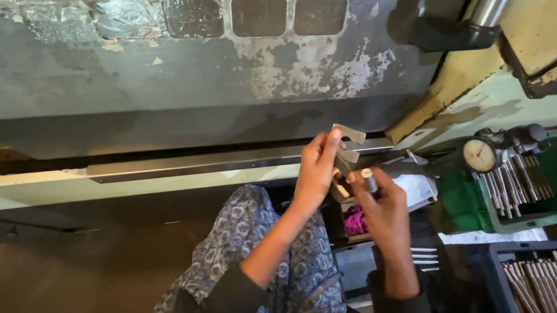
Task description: The person retrieves metal rods from a machine, measures them with a dial caliper, and places them into a container. The person repeats this process for multiple rods.
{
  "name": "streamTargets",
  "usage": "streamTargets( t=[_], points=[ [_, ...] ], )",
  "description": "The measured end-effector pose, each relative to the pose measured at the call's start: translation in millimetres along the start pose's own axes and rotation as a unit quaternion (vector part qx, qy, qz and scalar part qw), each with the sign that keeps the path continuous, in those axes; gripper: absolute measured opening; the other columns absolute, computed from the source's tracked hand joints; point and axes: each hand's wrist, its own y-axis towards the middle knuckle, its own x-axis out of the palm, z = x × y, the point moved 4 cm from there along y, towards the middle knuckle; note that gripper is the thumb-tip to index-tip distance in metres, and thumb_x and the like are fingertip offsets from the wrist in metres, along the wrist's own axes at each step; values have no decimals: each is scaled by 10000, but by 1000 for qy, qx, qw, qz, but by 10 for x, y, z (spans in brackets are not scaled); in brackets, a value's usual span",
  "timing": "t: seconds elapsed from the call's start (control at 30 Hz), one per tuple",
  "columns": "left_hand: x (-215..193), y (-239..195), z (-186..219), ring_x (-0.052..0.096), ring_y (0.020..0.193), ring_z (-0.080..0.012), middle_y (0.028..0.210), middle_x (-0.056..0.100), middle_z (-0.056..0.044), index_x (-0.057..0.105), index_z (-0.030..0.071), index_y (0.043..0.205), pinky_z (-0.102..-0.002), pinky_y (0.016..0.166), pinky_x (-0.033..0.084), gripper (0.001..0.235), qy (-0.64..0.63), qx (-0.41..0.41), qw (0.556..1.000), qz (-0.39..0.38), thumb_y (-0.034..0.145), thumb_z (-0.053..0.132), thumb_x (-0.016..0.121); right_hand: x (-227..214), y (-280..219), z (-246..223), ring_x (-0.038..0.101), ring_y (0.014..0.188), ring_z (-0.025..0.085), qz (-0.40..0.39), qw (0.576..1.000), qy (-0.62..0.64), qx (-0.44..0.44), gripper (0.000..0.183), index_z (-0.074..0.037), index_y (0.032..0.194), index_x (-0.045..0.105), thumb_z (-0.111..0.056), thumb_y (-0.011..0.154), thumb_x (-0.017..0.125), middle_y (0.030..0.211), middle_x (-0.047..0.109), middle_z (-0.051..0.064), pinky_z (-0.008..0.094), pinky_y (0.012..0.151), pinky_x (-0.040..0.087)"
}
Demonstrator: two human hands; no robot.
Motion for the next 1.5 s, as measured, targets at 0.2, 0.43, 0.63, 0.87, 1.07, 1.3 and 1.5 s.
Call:
streamTargets(
  t=[0.2, 0.43, 0.63, 0.87, 1.07, 1.3, 1.5],
  points=[
    [-137, -51, 137, 455, 437, -60, 561, 501, 16, 604, 82, 980, -219, 415, 354, 489, -51, -139, 988, -39, 1066, 529, 425, -295, 288, -36, 492, 675, 50, 81, 996, 26, -5, 153, -8, 1005, 710, -153, 1036, 671, 751, 581, -33, 217, 608, 383],
    [23, -149, 394, 450, 561, -30, 700, 520, 52, 617, 49, 1019, -220, 496, 376, 406, -79, -55, 991, -96, 1108, 436, 532, -61, 467, -218, 510, 785, 67, 65, 988, -53, -126, 187, 26, 1066, 705, -159, 1038, 704, 867, 620, -24, 231, 698, 422],
    [-117, -90, 377, 465, 557, -16, 694, 547, 65, 658, 62, 1049, -212, 489, 376, 343, -41, -77, 991, -106, 1055, 395, 573, 3, 501, -174, 565, 836, 78, 6, 988, -56, -143, 232, 35, 1129, 711, -174, 1026, 704, 957, 665, 13, 233, 743, 445],
    [-190, -31, 389, 465, 528, -27, 662, 550, 61, 684, 49, 975, -221, 472, 366, 379, -9, -87, 991, -99, 1029, 411, 585, 4, 473, 143, 429, 512, 20, -63, 983, 125, 116, 220, 0, 1049, 713, -204, 968, 695, 753, 642, 11, 193, 432, 290],
    [-72, -57, 277, 443, 506, -34, 631, 506, 54, 637, 66, 888, -231, 466, 352, 468, -28, -102, 990, -98, 1071, 467, 480, -68, 352, 220, 431, 487, 25, -14, 971, 192, 141, 212, 12, 1059, 699, -180, 972, 683, 732, 626, 18, 186, 411, 293],
    [33, -76, 170, 456, 491, -43, 602, 487, 46, 571, 69, 819, -237, 456, 349, 517, -13, -102, 989, -106, 1103, 483, 447, -208, 274, 394, 427, 466, 28, 9, 957, 247, 153, 207, 16, 1055, 680, -179, 988, 673, 704, 604, 14, 191, 402, 290],
    [74, 42, 254, 484, 488, -39, 581, 498, 42, 665, 56, 913, -231, 455, 369, 488, 5, -79, 994, -77, 1071, 473, 466, -369, 184, 435, 413, 476, 38, 22, 961, 239, 137, 260, 55, 995, 644, -191, 1062, 697, 674, 543, 22, 208, 415, 278]
  ],
)
